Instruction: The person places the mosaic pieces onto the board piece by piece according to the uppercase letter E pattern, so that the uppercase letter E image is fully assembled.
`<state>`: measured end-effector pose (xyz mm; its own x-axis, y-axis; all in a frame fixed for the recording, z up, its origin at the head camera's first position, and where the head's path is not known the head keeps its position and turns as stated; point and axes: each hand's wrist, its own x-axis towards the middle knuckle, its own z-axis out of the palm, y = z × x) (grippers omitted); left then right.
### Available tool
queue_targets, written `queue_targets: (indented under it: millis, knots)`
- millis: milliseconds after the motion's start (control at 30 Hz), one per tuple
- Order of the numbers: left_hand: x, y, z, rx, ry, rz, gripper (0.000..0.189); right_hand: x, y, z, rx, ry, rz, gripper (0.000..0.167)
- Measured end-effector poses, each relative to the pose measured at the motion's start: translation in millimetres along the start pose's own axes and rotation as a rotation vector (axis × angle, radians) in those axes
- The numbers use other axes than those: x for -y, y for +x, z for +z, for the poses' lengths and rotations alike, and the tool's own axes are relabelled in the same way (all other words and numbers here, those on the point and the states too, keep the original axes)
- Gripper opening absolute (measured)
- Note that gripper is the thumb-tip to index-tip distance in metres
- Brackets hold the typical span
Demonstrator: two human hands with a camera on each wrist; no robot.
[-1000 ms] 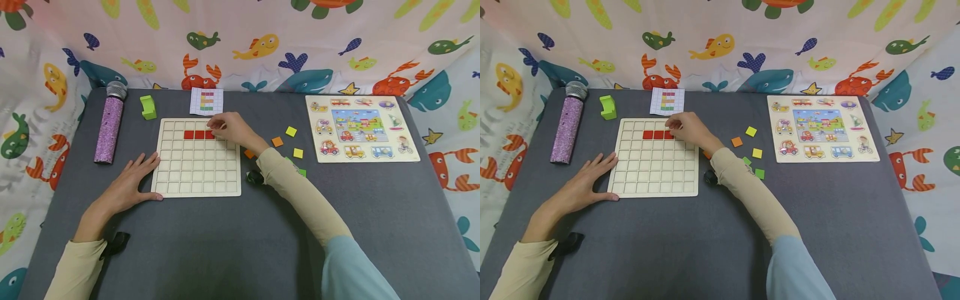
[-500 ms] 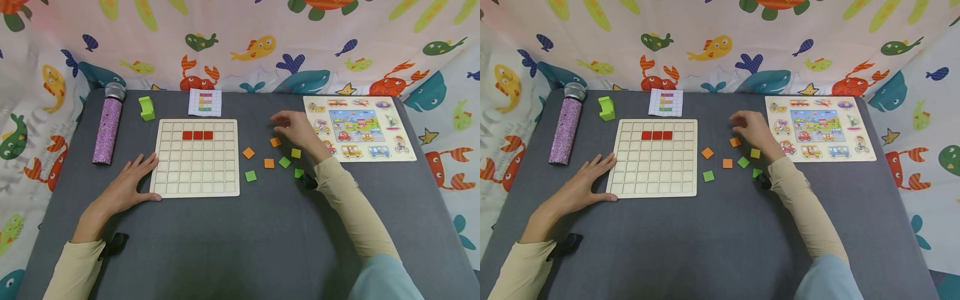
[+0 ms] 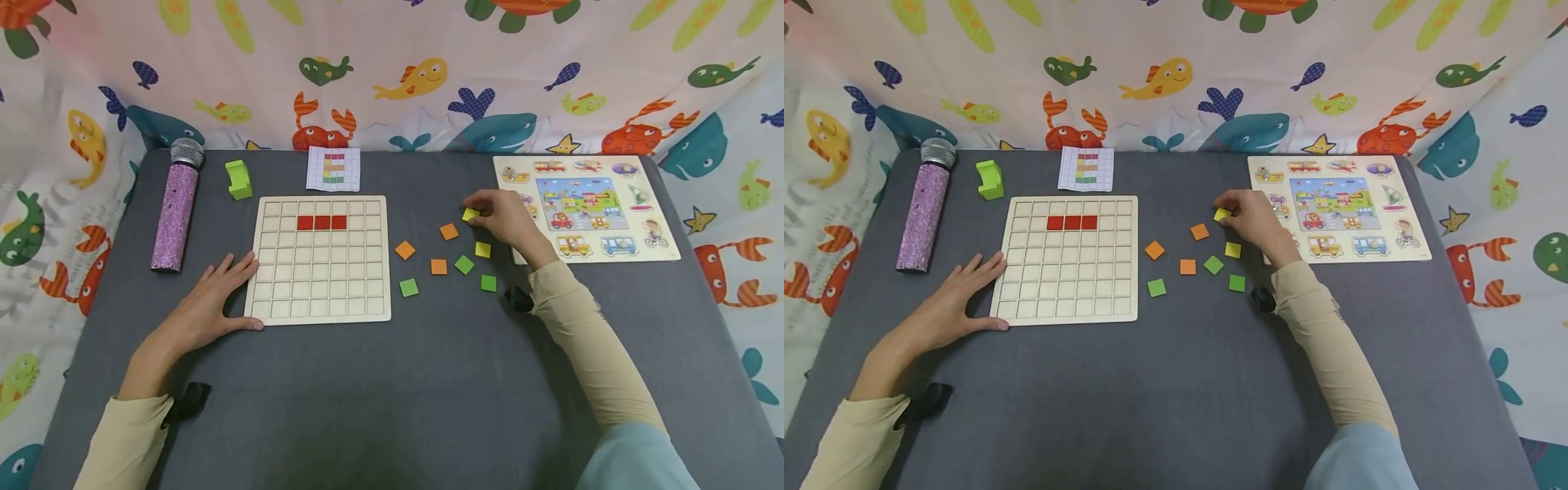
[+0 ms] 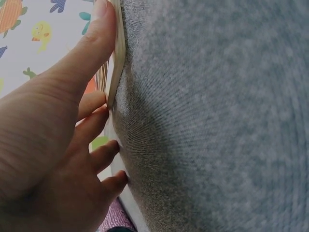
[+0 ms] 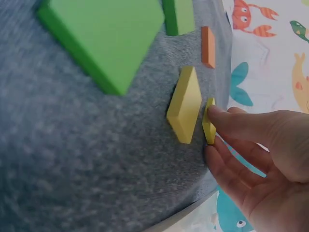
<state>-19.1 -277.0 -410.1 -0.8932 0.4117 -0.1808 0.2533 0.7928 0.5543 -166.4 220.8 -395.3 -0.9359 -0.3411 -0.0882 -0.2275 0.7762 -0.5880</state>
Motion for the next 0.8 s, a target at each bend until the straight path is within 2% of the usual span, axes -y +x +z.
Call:
queue_targets:
  millis: [267,500,800]
  knots:
    - [0.5,0.0,-0.5,0.007,-0.002,-0.013,0.106,6,3.8,-5,-0.008,0.017,-0.051,0.030]
    - [-0.7,1.2,-1.1,0.005,-0.007,-0.016,0.106,25,11.5,-10,0.008,0.059,-0.065,0.030]
    - [0.3,1.0,-0.6,0.004,-0.007,-0.002,0.105,59,27.2,6,0.073,0.099,-0.116,0.030]
